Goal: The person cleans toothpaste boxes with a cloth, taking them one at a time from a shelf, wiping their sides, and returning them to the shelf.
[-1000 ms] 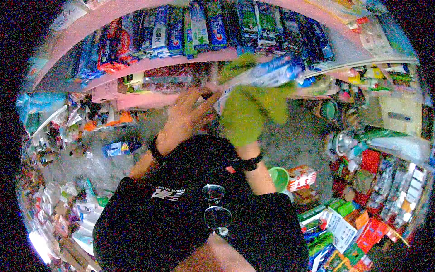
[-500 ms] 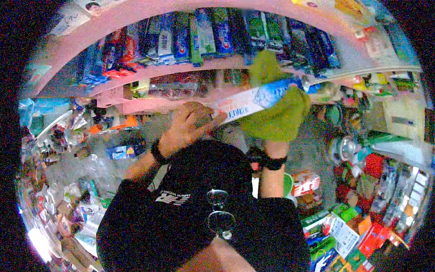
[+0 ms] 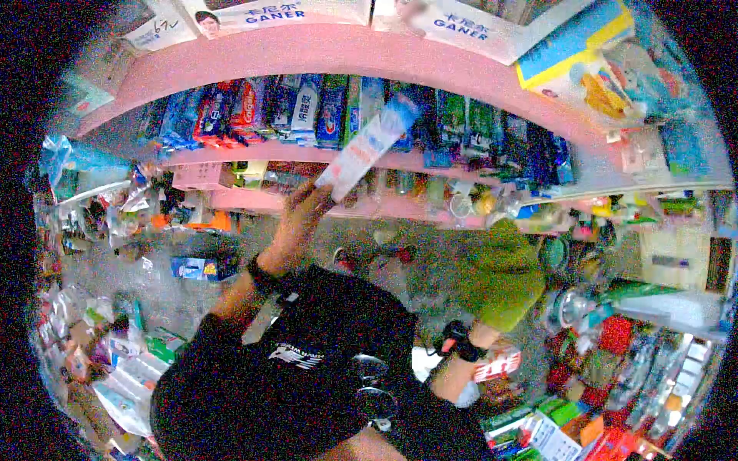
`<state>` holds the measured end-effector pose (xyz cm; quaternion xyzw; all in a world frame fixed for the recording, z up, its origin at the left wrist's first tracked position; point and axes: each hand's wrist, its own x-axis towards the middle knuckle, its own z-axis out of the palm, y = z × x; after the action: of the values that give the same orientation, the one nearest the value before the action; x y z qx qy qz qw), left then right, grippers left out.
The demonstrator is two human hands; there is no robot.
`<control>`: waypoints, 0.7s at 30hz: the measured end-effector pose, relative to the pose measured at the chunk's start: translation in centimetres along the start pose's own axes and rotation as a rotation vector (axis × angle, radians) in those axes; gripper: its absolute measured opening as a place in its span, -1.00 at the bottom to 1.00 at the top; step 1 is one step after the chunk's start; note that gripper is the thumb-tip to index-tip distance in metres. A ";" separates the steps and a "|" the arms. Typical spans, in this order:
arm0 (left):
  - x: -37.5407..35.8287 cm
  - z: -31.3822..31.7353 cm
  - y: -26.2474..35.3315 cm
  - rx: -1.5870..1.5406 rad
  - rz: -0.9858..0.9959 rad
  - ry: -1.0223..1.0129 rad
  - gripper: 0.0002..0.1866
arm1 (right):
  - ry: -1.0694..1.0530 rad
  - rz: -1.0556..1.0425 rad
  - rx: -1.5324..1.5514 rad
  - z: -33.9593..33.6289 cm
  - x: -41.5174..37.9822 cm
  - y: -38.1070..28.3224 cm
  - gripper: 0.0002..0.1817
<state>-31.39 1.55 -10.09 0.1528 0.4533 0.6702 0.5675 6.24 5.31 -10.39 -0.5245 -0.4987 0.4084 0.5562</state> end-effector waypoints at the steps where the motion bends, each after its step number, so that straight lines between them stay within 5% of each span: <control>1: 1.6 0.4 0.3 -0.011 0.010 0.008 -0.65 | 0.003 0.005 -0.031 0.5 -0.4 0.0 -0.57; 4: 5.3 0.6 1.2 0.002 0.083 -0.158 -0.61 | -0.017 0.025 0.024 1.2 -0.7 -0.4 -0.57; 7: 7.5 0.2 0.7 0.216 0.232 0.046 -0.58 | -0.030 0.028 0.057 1.3 -0.5 -1.1 -0.56; 11: 12.0 -6.6 -2.8 0.053 0.066 0.279 -0.64 | -0.050 0.054 0.124 1.4 -0.6 -1.5 -0.56; 13: 14.5 -11.2 -4.0 0.841 0.956 -0.114 -0.67 | -0.073 0.074 0.164 1.8 -0.8 -1.7 -0.55; 14: 14.6 -11.8 -2.7 1.344 1.037 -0.070 -0.71 | -0.081 0.084 0.177 2.0 -1.0 -1.8 -0.55; 15: 14.1 -11.3 -2.3 1.342 1.035 -0.064 -0.71 | -0.090 0.094 0.193 2.2 -1.1 -1.9 -0.55; 17: 12.8 -8.9 -1.2 0.118 0.401 0.073 -0.67 | -0.109 0.110 0.227 3.0 -1.0 -2.0 -0.54; 21: 8.8 -5.7 2.4 0.750 0.531 0.100 -0.54 | -0.152 0.141 0.286 4.8 -0.5 -2.4 -0.54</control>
<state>-39.71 7.16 -14.00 0.4260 0.6362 0.5887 0.2593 1.25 5.43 -8.29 -0.4415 -0.4381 0.5517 0.5557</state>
